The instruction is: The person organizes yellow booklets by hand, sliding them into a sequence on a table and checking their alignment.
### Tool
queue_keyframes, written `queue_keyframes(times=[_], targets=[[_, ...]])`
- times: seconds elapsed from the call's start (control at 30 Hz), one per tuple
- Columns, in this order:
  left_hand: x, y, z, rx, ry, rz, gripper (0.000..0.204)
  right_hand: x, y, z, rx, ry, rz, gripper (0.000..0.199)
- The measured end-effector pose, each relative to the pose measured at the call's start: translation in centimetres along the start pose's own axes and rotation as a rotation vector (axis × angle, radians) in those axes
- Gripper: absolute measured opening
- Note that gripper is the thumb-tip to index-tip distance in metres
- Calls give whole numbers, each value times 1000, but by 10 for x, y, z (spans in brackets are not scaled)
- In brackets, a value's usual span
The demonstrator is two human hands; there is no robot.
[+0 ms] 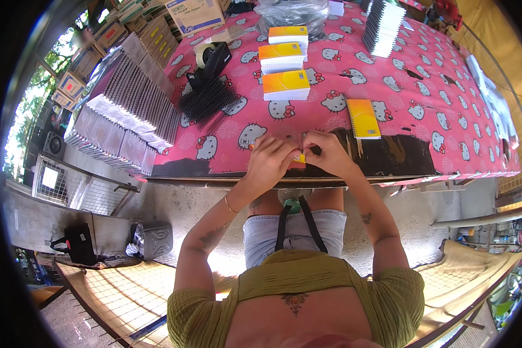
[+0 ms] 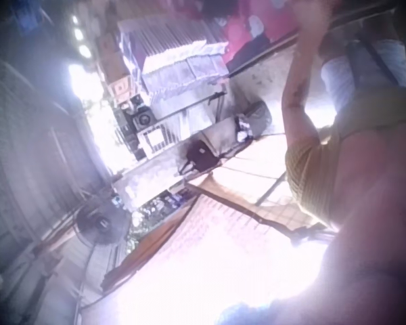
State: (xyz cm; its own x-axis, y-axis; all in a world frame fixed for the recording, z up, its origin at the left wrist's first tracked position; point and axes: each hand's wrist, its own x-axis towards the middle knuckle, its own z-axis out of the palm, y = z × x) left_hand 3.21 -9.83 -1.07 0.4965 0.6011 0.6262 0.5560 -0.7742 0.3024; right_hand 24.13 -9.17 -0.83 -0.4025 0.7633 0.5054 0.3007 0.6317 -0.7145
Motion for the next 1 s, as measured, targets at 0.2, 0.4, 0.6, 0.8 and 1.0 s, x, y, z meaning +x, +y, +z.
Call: queue_keyframes(times=[0.2,0.4,0.6,0.8,1.0], targets=[[12,10,-10,19,21,-88,24,-10,-13,24,-94,387,155,22],[57,56,-25,-1049,12,-436,29,-19,-34,-2,-145,537,264,39],[-59,6,-28,-951,-793,-406,29,-42,73,-122,93,532,572,57],[-290,-70,32,-282,-448,-768,50,-55,142,-135,-548,411,551,56],[-319,-57,29,-725,-425,-1185,41,-70,137,-137,-491,579,605,43]])
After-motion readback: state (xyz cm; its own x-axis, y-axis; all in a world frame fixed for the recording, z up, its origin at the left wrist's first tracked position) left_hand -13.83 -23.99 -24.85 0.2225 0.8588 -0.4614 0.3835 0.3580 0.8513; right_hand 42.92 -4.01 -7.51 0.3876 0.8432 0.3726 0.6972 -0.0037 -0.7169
